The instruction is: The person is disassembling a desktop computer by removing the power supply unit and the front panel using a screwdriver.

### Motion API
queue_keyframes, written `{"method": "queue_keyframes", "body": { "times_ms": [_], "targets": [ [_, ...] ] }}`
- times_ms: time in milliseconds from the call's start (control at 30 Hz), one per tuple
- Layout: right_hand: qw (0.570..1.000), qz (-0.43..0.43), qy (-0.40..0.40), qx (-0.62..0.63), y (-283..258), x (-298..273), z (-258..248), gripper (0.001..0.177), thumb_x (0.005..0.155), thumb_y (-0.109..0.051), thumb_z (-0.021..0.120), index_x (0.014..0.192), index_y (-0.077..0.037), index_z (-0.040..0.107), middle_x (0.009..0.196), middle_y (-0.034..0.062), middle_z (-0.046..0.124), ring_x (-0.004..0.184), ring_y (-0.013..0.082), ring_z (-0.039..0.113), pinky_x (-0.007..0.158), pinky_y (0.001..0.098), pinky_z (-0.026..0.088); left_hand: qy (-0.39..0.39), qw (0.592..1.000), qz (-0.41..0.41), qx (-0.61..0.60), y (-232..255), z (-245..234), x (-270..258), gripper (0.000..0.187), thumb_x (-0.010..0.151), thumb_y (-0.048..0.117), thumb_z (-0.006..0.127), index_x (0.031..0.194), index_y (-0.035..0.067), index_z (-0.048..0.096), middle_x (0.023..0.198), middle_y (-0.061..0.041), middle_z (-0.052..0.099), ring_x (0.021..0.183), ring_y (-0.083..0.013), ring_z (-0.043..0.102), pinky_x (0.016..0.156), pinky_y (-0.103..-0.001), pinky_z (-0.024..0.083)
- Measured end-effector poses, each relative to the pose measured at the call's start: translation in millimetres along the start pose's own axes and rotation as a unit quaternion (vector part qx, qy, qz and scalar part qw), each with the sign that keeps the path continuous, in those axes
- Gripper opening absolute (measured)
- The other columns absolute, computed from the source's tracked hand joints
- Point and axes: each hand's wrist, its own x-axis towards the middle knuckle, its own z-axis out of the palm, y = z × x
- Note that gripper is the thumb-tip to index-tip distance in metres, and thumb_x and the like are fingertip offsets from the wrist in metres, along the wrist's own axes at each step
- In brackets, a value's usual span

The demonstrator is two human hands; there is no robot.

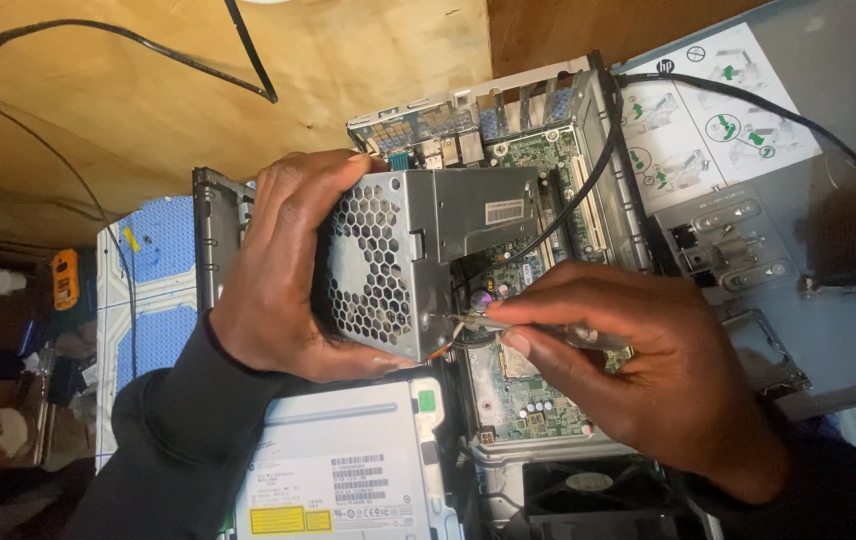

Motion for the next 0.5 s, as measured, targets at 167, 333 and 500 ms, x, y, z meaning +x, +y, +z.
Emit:
{"method": "queue_keyframes", "body": {
  "times_ms": [167, 333, 500],
  "targets": [
    [1.000, 0.010, -0.003, 0.014, 2.3, -0.4, 0.5, 0.027, 0.089, -0.006, 0.073, 0.116, -0.007, 0.073, 0.095, 0.0061, 0.079, 0.083, 0.0117, 0.077, 0.068, 0.0271, 0.061, -0.004, 1.000, -0.002, 0.004, 0.0, -0.3, -1.6, 0.132, 0.066, 0.075, 0.086, 0.154, -0.006, 0.030, 0.139, -0.026, 0.055, 0.128, -0.0372, 0.056, 0.115, -0.056, 0.041],
    [1.000, 0.009, -0.006, -0.003, 0.6, 0.6, 4.0, 0.030, 0.089, -0.006, 0.074, 0.119, -0.007, 0.071, 0.096, 0.0061, 0.077, 0.084, 0.0112, 0.078, 0.070, 0.0275, 0.062, 0.000, 1.000, -0.001, 0.005, 0.4, 2.1, -1.3, 0.132, 0.066, 0.077, 0.085, 0.155, -0.005, 0.031, 0.137, -0.025, 0.056, 0.127, -0.0365, 0.056, 0.113, -0.056, 0.041],
    [0.981, 0.188, -0.032, -0.034, 10.5, -7.1, 10.9, 0.043, 0.078, -0.022, 0.086, 0.114, -0.010, 0.065, 0.068, 0.0099, 0.055, 0.058, 0.0152, 0.050, 0.052, 0.0339, 0.049, -0.009, 0.997, -0.040, 0.061, 20.3, 11.8, 8.7, 0.134, 0.069, 0.086, 0.079, 0.156, -0.005, 0.031, 0.129, -0.022, 0.056, 0.121, -0.0344, 0.053, 0.106, -0.056, 0.041]
  ]
}}
